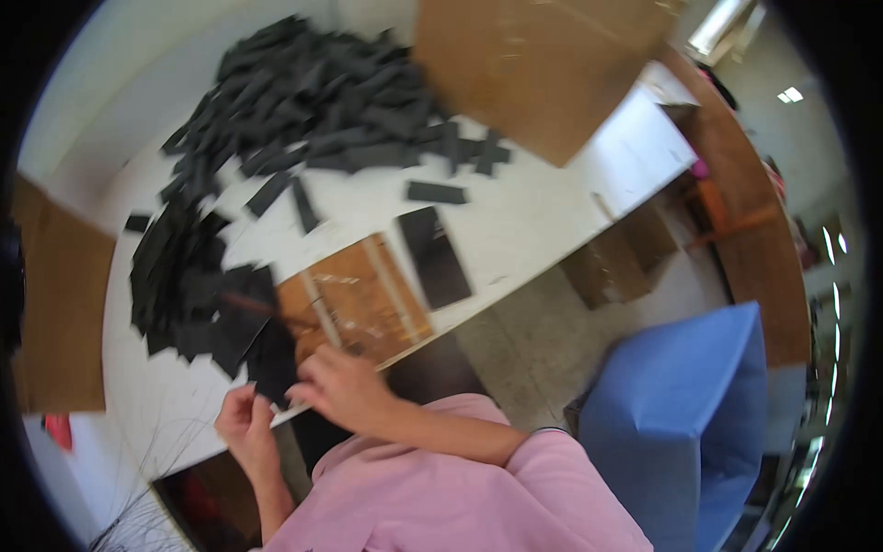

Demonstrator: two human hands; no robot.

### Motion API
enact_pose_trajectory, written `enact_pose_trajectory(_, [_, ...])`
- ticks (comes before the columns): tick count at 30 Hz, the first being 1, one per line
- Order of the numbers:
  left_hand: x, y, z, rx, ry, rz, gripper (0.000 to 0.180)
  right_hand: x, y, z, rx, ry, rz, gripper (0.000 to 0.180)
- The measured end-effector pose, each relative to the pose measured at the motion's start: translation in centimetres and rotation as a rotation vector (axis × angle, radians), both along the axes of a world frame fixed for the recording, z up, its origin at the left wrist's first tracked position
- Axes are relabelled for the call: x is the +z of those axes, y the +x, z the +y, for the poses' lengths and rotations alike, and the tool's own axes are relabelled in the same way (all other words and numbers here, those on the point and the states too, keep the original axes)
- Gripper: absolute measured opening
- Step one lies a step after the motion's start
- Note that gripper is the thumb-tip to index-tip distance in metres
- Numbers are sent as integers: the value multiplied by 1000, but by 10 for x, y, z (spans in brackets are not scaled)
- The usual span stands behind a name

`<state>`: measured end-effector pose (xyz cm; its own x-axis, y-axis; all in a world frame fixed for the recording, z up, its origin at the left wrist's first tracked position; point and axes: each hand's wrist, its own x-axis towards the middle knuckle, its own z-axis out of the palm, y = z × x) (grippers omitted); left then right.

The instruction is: The recorder folds and assembles black foam strips at a workbench in a factory setting.

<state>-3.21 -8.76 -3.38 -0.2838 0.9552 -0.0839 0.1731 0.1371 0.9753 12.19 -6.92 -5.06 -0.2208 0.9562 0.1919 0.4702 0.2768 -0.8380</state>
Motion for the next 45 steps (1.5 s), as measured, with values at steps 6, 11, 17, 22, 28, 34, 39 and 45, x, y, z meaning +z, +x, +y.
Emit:
enact_pose_trajectory(6, [-14,2,3,-158,234,197,18,-3,-17,4,66,236,246,14])
enact_pose_trajectory(11, [8,21,7,-142,188,497,27,13,-14,5,-85,216,405,11])
enact_pose_trajectory(17, [-6,20,7,-95,101,386,21,-11,-18,15,17,327,210,11])
enact_pose_trajectory(22, [-30,18,11,70,247,297,20,-20,-23,13,-74,489,-73,8])
enact_pose_trajectory(28, [-61,-31,33,-474,-34,-1066,27,-23,-18,20,-104,107,470,6])
enact_pose_trajectory(34, [-86,-49,35,-318,-54,-665,27,-26,-22,11,265,-978,1404,14])
enact_pose_trajectory(39, [-63,3,26,60,341,4,22,-26,-24,14,258,-929,1259,21])
enact_pose_trajectory(45, [-27,-11,28,-408,-244,-844,23,-35,-7,16,166,-794,1076,20])
